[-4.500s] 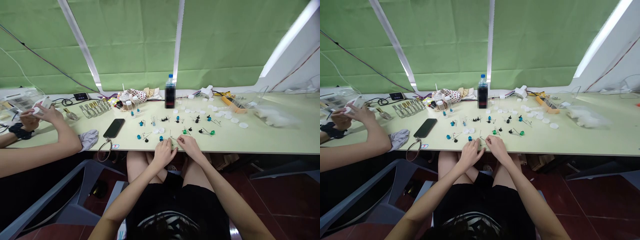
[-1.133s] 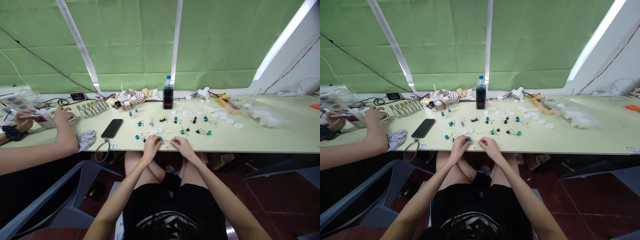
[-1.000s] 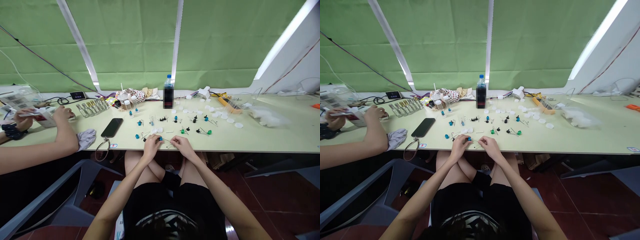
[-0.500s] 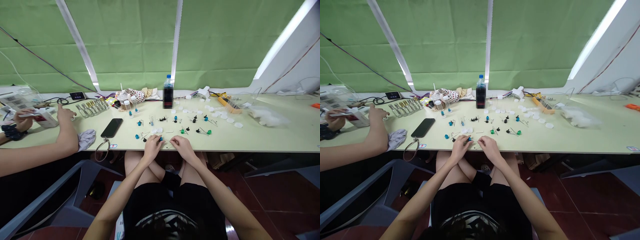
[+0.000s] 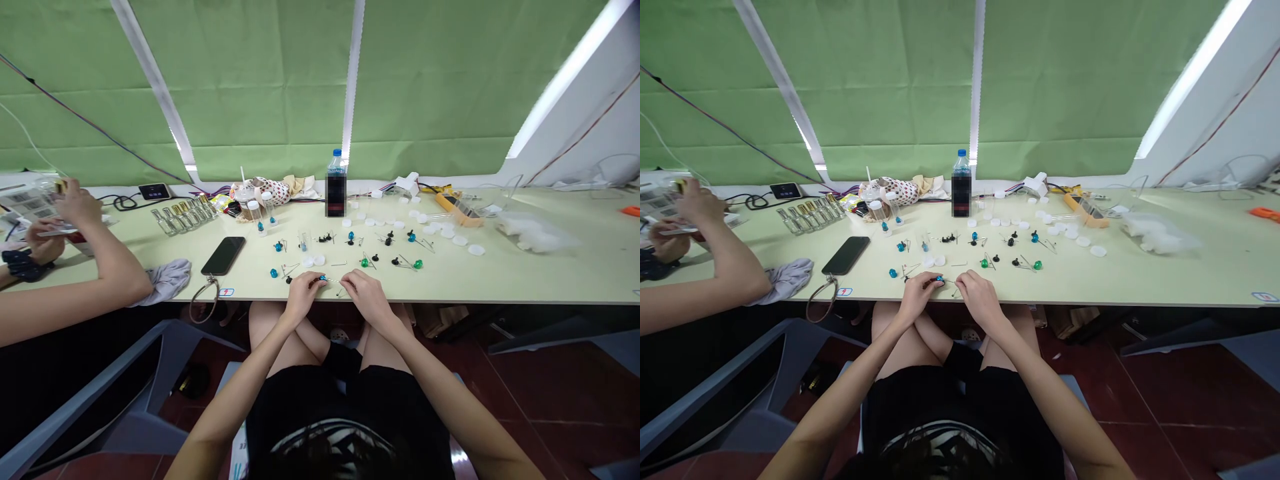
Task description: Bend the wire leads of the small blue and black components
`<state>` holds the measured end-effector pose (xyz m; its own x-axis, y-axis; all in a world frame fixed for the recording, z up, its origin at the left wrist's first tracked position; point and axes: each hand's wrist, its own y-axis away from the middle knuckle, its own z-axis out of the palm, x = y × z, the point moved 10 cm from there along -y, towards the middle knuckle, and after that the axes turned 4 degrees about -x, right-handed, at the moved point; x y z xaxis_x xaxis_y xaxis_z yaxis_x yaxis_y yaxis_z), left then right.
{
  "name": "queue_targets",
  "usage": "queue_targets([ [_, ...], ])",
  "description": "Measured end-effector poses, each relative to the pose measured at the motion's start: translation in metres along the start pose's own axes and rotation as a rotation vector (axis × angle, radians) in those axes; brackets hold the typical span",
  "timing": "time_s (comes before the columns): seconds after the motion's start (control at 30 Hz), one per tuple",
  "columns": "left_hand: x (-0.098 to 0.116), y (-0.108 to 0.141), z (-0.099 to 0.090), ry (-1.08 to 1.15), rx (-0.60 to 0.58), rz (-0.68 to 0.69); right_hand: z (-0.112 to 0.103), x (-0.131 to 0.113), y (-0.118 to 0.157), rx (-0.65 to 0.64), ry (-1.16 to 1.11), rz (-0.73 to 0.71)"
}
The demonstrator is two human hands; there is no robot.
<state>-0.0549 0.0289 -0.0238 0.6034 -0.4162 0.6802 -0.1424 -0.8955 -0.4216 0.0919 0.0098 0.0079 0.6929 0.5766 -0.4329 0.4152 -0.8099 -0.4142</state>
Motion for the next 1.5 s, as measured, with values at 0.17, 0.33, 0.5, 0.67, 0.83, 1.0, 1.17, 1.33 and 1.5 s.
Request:
queue_targets([
  [0.17,-0.002,0.000,0.000,0.030,0.003,-0.024,-0.002,0.002,-0.001,0.000,-0.037,0.010],
  [0.33,0.006,0.001,0.001,0.042,-0.007,0.011,-0.001,0.004,-0.002,-0.007,-0.056,0.021],
  [0.5,0.017,0.002,-0.001,-0.005,-0.014,0.064,-0.002,0.009,-0.003,-0.004,-0.069,0.037],
  [0.67,0.023,0.001,-0.002,-0.061,-0.027,0.098,0.000,0.013,-0.004,-0.019,-0.085,0.050],
  [0.83,0.020,-0.001,-0.002,-0.071,-0.053,0.098,0.002,0.025,-0.005,-0.017,-0.194,0.111],
  [1.0,0.018,-0.001,-0.003,-0.067,-0.044,0.100,0.009,0.041,-0.007,-0.043,-0.524,0.202],
  [1.17,0.017,0.000,-0.002,-0.054,-0.029,0.100,0.019,0.030,-0.005,-0.152,-1.135,0.258],
  [1.33,0.015,0.000,-0.001,-0.036,-0.024,0.101,0.014,0.015,-0.002,-0.171,-1.299,0.244],
  [1.5,0.013,0.000,-0.001,-0.020,-0.019,0.096,0.012,0.011,-0.002,-0.176,-1.368,0.219],
])
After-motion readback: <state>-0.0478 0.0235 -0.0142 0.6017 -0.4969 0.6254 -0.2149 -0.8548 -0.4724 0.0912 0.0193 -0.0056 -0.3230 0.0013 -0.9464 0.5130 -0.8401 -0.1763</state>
